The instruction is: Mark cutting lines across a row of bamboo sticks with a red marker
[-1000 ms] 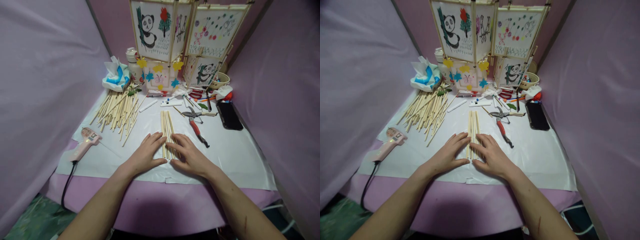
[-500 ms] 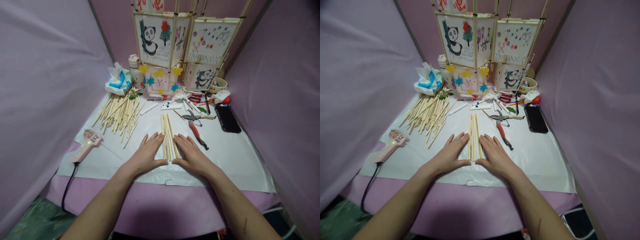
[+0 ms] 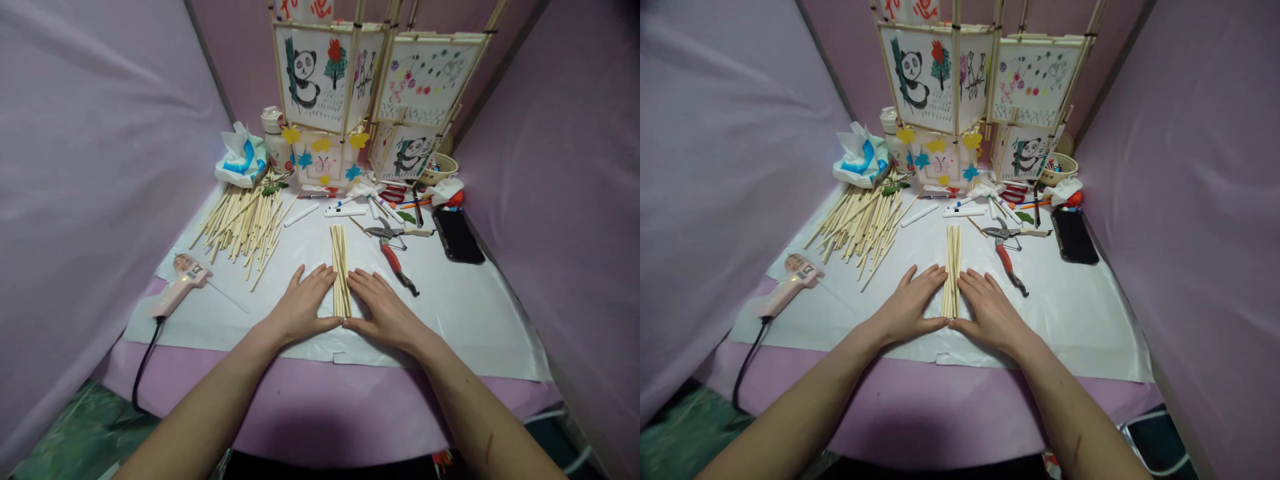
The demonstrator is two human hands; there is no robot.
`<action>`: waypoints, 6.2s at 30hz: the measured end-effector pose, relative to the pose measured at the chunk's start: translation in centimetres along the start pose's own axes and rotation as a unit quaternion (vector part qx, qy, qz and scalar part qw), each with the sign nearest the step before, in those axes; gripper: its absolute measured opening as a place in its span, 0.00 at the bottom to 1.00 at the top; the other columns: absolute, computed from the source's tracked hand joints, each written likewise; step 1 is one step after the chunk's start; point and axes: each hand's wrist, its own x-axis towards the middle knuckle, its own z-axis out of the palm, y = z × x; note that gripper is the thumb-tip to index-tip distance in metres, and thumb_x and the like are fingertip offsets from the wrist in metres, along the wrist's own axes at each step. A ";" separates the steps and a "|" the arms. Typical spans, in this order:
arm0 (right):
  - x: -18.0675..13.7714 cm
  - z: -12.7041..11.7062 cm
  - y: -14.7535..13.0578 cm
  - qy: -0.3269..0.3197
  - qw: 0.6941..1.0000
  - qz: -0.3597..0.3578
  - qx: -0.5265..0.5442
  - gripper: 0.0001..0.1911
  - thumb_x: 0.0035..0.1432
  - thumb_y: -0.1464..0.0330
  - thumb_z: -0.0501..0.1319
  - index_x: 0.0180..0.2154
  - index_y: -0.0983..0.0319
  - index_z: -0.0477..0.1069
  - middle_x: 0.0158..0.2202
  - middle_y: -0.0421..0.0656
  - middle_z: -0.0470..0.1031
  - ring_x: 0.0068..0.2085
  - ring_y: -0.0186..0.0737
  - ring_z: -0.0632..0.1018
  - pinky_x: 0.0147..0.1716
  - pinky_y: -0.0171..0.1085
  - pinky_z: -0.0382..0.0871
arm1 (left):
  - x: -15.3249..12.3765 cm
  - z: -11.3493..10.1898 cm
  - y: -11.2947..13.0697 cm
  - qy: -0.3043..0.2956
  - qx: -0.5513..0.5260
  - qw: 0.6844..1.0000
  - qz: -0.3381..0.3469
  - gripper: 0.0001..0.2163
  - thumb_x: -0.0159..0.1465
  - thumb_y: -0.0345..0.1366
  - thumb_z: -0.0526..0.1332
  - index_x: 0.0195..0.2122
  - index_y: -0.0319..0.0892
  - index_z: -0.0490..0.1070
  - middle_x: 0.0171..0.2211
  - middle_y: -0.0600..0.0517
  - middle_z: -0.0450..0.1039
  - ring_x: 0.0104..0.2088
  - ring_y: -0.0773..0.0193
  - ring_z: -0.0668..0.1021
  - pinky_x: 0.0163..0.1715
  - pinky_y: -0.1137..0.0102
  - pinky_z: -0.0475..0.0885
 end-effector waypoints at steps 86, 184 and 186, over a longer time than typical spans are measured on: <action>-0.1 0.7 -5.0 -0.115 0.945 -0.243 0.184 0.30 0.65 0.61 0.57 0.65 0.63 0.61 0.65 0.52 0.68 0.66 0.42 0.68 0.64 0.46 0.65 | 16.9 -0.7 -8.3 0.122 -0.289 0.949 0.039 0.21 0.71 0.47 0.52 0.48 0.37 0.79 0.46 0.46 0.81 0.48 0.57 0.80 0.53 0.66 0.70; -3.7 1.9 -2.6 0.161 0.985 -0.030 0.061 0.09 0.68 0.73 0.57 0.38 0.60 0.75 0.35 0.46 0.75 0.38 0.43 0.74 0.38 0.44 0.72 | -5.0 2.5 1.2 0.189 0.008 0.981 0.043 0.10 0.73 0.32 0.55 0.36 0.40 0.73 0.35 0.47 0.73 0.37 0.58 0.73 0.39 0.63 0.72; -3.5 1.9 -2.6 0.167 0.984 -0.029 0.061 0.08 0.68 0.73 0.57 0.38 0.60 0.75 0.35 0.46 0.75 0.38 0.43 0.74 0.37 0.44 0.72 | -4.8 2.5 1.2 0.192 -0.001 0.981 0.040 0.10 0.74 0.32 0.54 0.36 0.40 0.73 0.35 0.47 0.73 0.37 0.58 0.73 0.39 0.63 0.72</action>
